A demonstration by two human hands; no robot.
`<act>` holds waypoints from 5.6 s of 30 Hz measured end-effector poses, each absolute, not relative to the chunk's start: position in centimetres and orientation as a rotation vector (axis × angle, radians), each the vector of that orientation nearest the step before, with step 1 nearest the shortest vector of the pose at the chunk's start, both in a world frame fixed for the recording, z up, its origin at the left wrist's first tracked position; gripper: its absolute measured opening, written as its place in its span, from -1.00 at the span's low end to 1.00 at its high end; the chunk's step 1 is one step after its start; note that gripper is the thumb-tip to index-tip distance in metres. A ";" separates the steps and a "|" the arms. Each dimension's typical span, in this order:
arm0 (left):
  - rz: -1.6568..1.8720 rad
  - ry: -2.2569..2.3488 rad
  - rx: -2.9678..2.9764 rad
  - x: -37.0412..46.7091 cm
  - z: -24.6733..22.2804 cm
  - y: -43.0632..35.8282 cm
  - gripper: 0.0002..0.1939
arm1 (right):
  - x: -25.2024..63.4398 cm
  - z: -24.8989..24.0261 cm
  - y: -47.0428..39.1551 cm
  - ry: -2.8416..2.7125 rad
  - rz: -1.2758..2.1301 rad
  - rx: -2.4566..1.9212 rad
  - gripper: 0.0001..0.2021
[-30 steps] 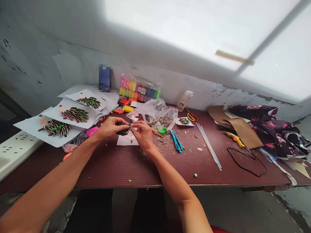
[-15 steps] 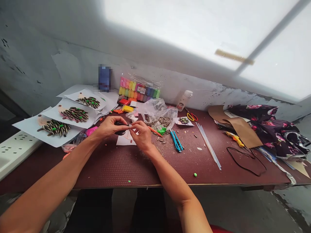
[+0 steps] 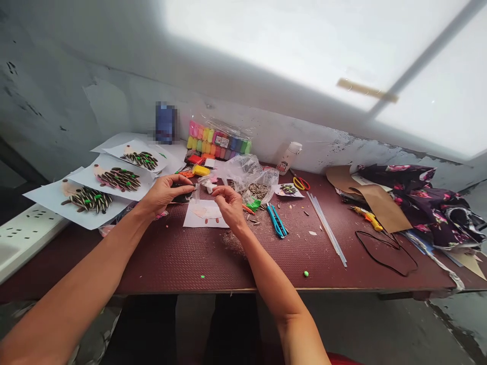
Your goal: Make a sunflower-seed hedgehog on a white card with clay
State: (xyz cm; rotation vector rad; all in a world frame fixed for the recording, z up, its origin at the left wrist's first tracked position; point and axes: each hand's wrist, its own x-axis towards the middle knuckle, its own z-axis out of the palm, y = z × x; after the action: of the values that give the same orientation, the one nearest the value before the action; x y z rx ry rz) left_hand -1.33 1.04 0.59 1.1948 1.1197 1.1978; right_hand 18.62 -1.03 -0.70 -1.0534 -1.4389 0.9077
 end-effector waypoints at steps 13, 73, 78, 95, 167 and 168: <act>1.142 1.069 1.220 -1.6 -1.2 1.9 -0.50 | 20.8 -1.2 -2.2 -1.416 1.182 -1.173 -0.74; 0.959 1.376 1.762 -2.3 -2.5 2.8 -0.78 | 23.7 -3.7 -2.7 -1.540 0.987 -1.349 -0.87; 0.977 1.413 1.798 -2.5 -2.6 2.9 -0.82 | 23.8 -3.5 -2.9 -1.647 0.827 -1.411 -0.95; 0.687 1.456 1.973 -2.5 -2.9 2.9 -0.82 | 23.8 -2.7 -3.9 -2.007 0.489 -1.646 -0.82; -0.005 1.395 2.292 -2.4 0.7 1.4 -0.46 | 22.4 -2.6 -4.7 -1.976 0.432 -1.772 -0.92; 0.000 1.397 2.293 -2.4 0.7 1.4 -0.48 | 22.3 -2.5 -4.7 -1.976 0.432 -1.788 -0.92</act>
State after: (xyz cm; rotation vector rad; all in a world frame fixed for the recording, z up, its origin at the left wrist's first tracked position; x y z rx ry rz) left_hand -2.35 1.38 0.74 2.2932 1.3967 0.0002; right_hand 22.31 -4.70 -2.52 -1.7876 -1.9765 0.4322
